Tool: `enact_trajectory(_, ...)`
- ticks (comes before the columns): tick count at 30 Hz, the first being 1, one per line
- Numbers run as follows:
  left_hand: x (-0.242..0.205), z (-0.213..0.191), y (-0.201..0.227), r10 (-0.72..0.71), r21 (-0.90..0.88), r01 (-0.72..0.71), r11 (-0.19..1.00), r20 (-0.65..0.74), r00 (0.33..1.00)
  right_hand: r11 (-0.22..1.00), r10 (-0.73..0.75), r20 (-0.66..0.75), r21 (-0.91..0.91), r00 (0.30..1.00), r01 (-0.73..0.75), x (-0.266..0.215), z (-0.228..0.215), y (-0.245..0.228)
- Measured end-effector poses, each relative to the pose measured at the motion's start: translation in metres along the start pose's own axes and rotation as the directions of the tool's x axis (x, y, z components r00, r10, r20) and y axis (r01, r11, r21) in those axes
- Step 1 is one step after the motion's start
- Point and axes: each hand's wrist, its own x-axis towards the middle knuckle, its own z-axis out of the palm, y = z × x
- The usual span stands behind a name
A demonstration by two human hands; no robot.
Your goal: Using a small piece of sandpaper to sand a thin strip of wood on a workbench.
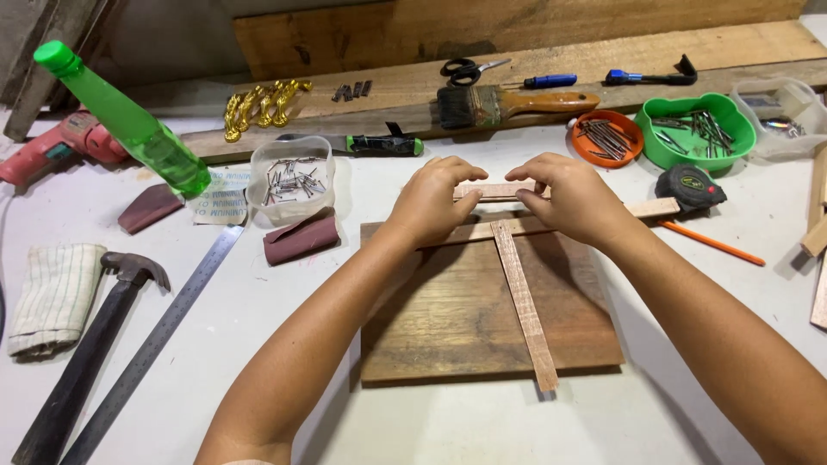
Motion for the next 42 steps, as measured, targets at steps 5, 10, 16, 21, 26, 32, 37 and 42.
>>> enact_trajectory(5, 0.034, 0.011, -0.031, 0.061, 0.113, -0.073, 0.991, 0.104, 0.993, 0.993, -0.058, 0.174, -0.096, 0.983, 0.076, 0.037, 0.008, 0.029)
enact_trajectory(10, 0.049, 0.014, -0.037, 0.019, 0.233, -0.093, 0.968, 0.303, 0.953, 0.984, 0.015, 0.358, -0.170, 0.934, 0.050, 0.052, 0.013, 0.032)
enact_trajectory(16, 0.047, 0.013, -0.039, -0.059, 0.171, 0.000, 0.985, 0.340, 0.939, 0.991, -0.026, 0.296, -0.115, 0.955, 0.062, 0.048, 0.013, 0.031)
enact_trajectory(21, 0.043, -0.004, -0.029, -0.071, 0.125, 0.034, 0.992, 0.301, 0.951, 0.991, -0.077, 0.131, -0.100, 0.988, 0.091, 0.042, 0.008, 0.021)
enact_trajectory(26, 0.026, -0.036, -0.026, -0.005, -0.050, 0.018, 0.999, 0.252, 0.968, 0.987, -0.149, 0.089, -0.040, 0.985, 0.153, 0.036, -0.004, -0.005)
enact_trajectory(32, -0.017, -0.066, -0.022, -0.141, -0.117, 0.200, 0.973, 0.384, 0.912, 0.996, 0.058, 0.280, 0.049, 0.958, -0.075, 0.017, -0.005, -0.053)
enact_trajectory(37, -0.043, -0.051, -0.049, -0.084, -0.150, 0.140, 0.979, 0.332, 0.939, 0.983, 0.150, 0.327, 0.055, 0.933, -0.178, 0.003, 0.013, -0.058)
enact_trajectory(42, -0.047, -0.056, -0.042, -0.180, -0.060, 0.212, 0.975, 0.342, 0.922, 0.970, 0.210, 0.319, 0.046, 0.924, -0.237, -0.001, 0.020, -0.049)
